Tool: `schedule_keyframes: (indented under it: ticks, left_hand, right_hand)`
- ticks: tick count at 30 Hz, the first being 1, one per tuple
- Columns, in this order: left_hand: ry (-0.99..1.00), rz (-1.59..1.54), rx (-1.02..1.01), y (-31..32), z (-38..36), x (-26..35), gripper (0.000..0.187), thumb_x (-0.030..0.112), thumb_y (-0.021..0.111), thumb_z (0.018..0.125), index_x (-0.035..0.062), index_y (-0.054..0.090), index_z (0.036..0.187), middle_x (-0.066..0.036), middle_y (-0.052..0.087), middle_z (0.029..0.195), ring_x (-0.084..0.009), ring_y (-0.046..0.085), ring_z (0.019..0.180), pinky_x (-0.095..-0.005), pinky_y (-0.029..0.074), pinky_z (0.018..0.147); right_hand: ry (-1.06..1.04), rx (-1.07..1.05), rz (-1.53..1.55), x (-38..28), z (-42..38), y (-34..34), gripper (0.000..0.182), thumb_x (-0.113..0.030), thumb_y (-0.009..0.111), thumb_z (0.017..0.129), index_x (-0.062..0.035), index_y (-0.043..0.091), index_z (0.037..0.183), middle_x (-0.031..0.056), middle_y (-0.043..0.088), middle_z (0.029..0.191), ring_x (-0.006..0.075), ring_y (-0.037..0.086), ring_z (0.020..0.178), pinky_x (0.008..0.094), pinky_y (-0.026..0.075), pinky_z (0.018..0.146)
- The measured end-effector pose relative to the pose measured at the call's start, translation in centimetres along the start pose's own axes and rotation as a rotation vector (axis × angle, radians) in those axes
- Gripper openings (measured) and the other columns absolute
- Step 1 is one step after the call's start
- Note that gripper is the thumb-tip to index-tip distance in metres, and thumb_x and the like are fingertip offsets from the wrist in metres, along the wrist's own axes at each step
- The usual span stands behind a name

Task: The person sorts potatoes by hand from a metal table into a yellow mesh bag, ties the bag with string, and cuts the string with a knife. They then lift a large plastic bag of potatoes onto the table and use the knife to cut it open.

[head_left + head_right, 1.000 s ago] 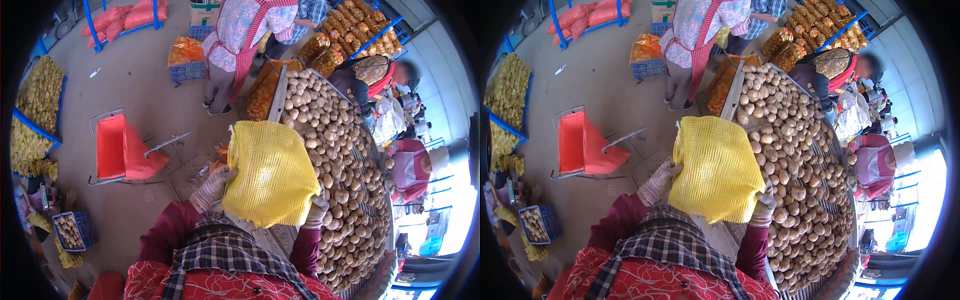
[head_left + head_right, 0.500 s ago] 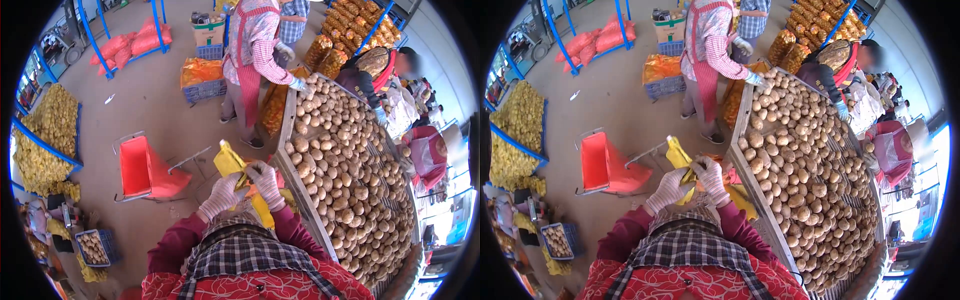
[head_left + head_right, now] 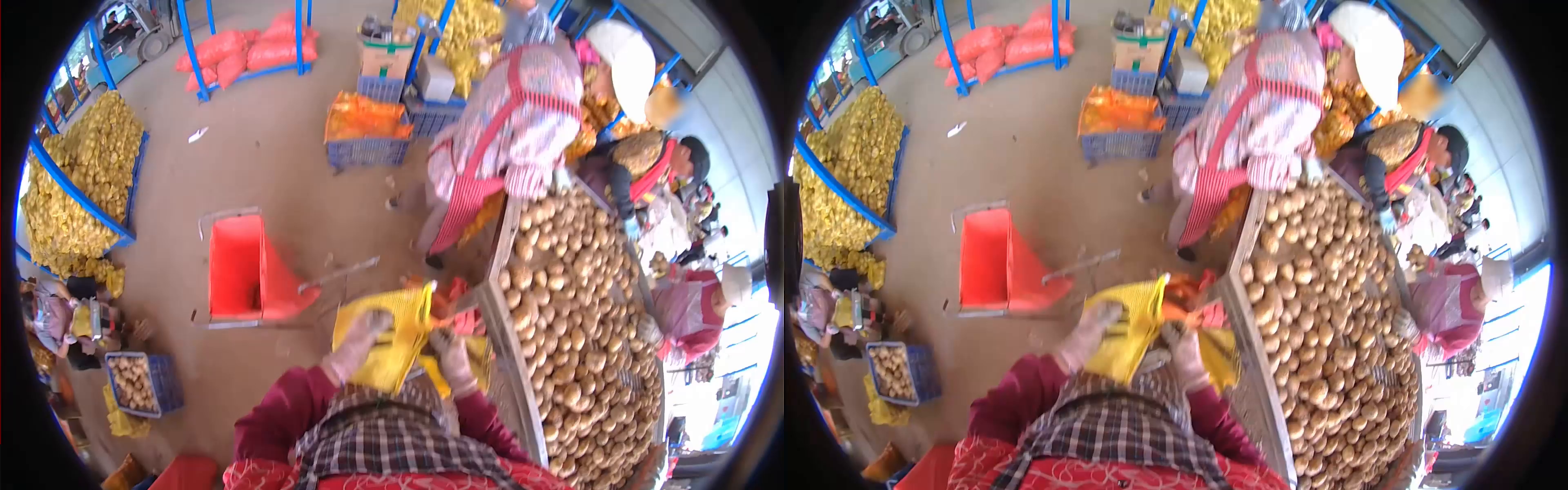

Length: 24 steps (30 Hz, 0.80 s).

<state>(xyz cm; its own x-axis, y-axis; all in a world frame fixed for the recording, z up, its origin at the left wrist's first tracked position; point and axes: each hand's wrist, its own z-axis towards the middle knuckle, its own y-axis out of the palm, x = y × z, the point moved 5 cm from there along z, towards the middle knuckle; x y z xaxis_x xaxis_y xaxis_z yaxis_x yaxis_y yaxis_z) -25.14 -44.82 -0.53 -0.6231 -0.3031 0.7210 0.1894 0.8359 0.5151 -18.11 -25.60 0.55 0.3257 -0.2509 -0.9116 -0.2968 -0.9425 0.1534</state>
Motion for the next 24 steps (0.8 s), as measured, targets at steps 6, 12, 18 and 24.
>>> schedule_keyframes:
  ticks: [6,12,18,24]
  left_hand:
    - [0.043,0.046,0.011,2.3,1.8,-3.3,0.03,0.027,0.067,0.093,-0.0004,0.066,0.105,-0.002,0.065,0.091,-0.0102,0.059,0.081,-0.0266,0.049,0.07]
    - [0.348,0.818,0.351,-4.8,4.4,-0.8,0.017,0.02,0.063,0.091,0.0037,0.066,0.092,-0.011,0.068,0.079,-0.0264,0.065,0.068,-0.0394,0.051,0.064]
    - [0.476,1.314,0.122,-1.2,4.7,-0.2,0.017,0.024,0.056,0.092,0.0104,0.059,0.101,-0.015,0.065,0.092,-0.036,0.065,0.087,-0.05,0.051,0.073]
    - [0.136,1.628,0.054,-3.8,4.6,1.3,0.02,0.021,0.064,0.085,0.0113,0.066,0.102,-0.014,0.069,0.098,-0.0333,0.068,0.093,-0.0467,0.053,0.077]
  right_hand:
    - [0.089,0.051,0.277,1.9,1.0,1.9,0.01,-0.013,0.061,0.096,-0.0046,0.058,0.098,0.0046,0.063,0.091,0.0159,0.065,0.082,0.0328,0.057,0.076]
    - [0.031,0.148,-1.037,4.8,3.6,-4.1,0.023,-0.016,0.07,0.085,-0.0031,0.059,0.1,0.013,0.065,0.094,0.0304,0.067,0.085,0.0418,0.055,0.071]
    - [-0.739,-0.223,-1.399,-9.2,5.2,10.4,0.051,-0.015,0.068,0.073,-0.0142,0.059,0.123,0.0129,0.056,0.124,0.0358,0.052,0.114,0.0488,0.041,0.098]
    - [-0.287,-0.462,-1.795,-2.3,13.4,6.2,0.021,-0.024,0.069,0.079,-0.019,0.074,0.099,0.0081,0.071,0.09,0.0303,0.066,0.096,0.0487,0.047,0.088]
